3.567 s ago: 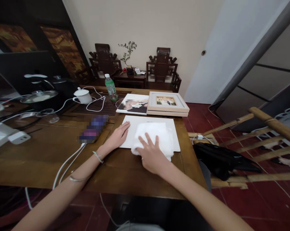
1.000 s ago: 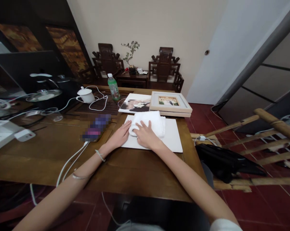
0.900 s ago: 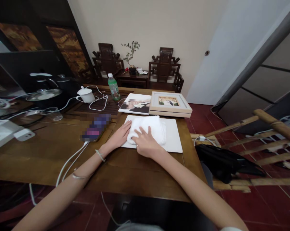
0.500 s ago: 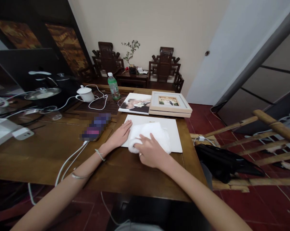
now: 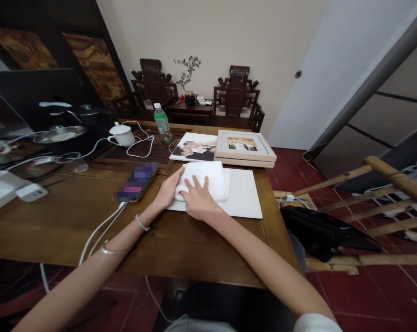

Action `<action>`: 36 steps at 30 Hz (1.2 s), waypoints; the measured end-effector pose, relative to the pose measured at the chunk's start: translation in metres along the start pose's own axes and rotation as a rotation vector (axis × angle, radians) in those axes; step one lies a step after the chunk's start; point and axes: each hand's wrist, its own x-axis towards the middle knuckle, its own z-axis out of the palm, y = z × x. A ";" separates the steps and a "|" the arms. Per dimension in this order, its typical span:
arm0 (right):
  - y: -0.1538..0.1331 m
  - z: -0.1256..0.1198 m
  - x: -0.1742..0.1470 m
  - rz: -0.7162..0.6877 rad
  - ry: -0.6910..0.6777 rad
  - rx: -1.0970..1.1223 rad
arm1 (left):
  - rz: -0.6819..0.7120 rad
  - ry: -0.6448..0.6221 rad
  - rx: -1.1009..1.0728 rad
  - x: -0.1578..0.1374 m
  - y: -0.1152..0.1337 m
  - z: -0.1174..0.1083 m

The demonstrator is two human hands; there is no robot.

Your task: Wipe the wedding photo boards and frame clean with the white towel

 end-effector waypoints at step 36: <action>0.063 -0.044 0.068 0.248 0.129 0.418 | 0.275 -0.159 0.376 -0.002 -0.016 0.007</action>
